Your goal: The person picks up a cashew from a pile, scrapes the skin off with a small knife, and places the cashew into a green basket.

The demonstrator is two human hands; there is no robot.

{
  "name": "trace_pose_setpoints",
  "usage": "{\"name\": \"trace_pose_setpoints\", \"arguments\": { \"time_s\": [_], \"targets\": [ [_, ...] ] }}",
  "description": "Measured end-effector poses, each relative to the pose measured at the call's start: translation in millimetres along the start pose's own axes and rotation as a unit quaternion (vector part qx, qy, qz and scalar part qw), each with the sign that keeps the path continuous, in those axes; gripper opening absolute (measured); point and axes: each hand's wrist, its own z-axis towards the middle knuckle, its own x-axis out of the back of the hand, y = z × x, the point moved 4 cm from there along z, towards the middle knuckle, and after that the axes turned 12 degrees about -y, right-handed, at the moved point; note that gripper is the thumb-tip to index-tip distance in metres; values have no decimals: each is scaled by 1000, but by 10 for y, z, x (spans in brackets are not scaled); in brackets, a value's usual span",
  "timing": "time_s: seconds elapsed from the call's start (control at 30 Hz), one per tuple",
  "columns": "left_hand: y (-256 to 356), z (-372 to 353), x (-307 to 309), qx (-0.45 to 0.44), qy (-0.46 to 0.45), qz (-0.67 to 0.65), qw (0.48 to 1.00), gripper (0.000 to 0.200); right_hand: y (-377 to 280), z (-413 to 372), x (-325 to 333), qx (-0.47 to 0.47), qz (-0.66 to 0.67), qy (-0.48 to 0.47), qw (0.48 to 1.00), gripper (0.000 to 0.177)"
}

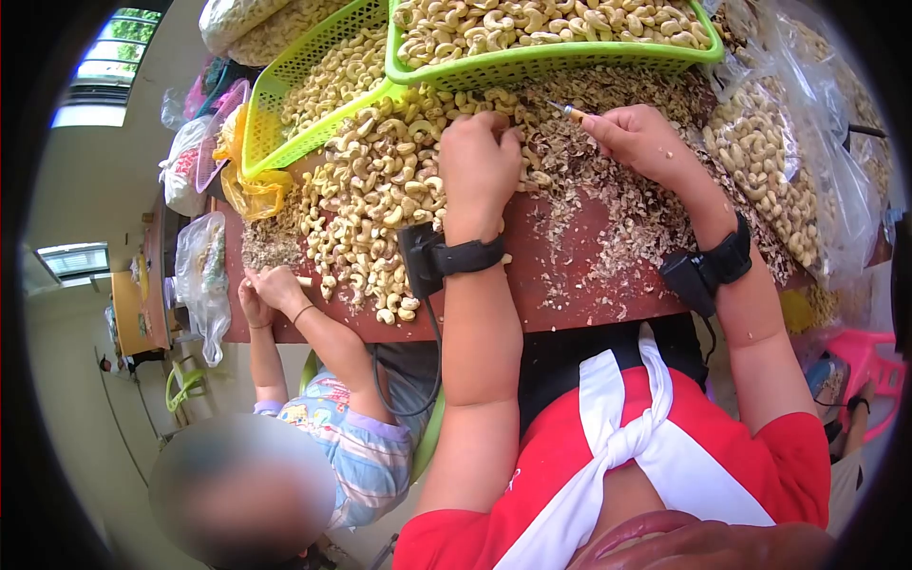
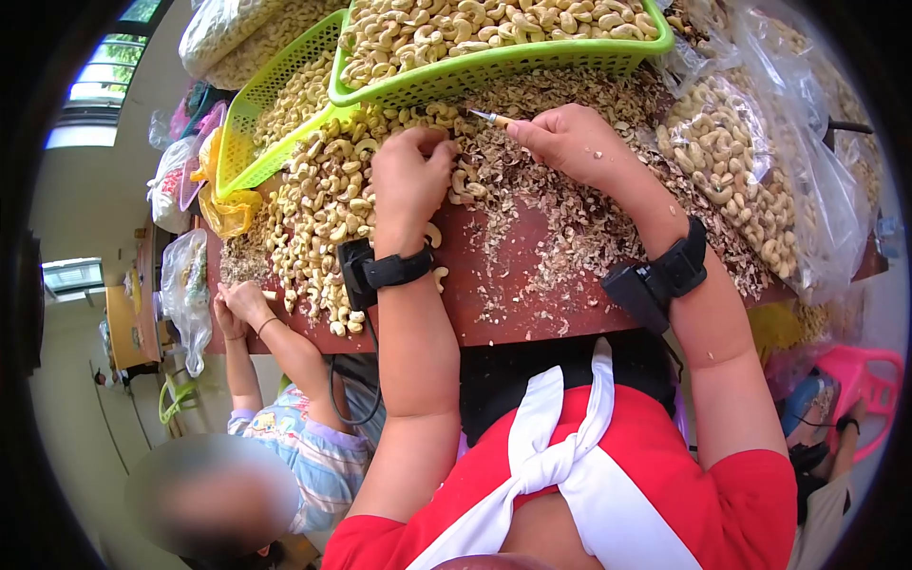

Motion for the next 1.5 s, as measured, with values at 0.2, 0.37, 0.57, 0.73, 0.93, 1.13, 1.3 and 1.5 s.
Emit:
{"name": "trace_pose_setpoints", "arguments": {
  "time_s": [0.2, 0.37, 0.57, 0.73, 0.93, 1.13, 1.3, 1.5],
  "targets": [
    [105, 27, -176, -10, -30, 200, 979, 10, 106, 67, 19, 39, 7, -6, 999, 40],
    [166, -60, -152, 22, -26, 188, 982, 13, 337, 199, 67, 45, 5, -14, 999, 39],
    [102, -118, -53, -2, 107, -10, 994, 10, 419, 238, 92, -18, 86, -19, 996, 38],
    [73, -141, 88, -46, 204, -132, 969, 7, 430, 298, 109, -23, 99, -22, 995, 37],
    [22, -98, 69, -93, 286, -212, 930, 9, 196, 183, 33, -12, 59, -14, 998, 38],
    [-47, -28, -104, 53, 7, -620, 783, 18, -181, 31, -122, -21, 76, -14, 997, 38],
    [78, -43, -119, 59, -51, -696, 714, 24, -245, -13, -62, 8, 83, -5, 997, 39],
    [89, -42, -150, 47, -81, -700, 708, 27, -265, 4, -72, 41, 99, -21, 994, 40]
  ]
}}
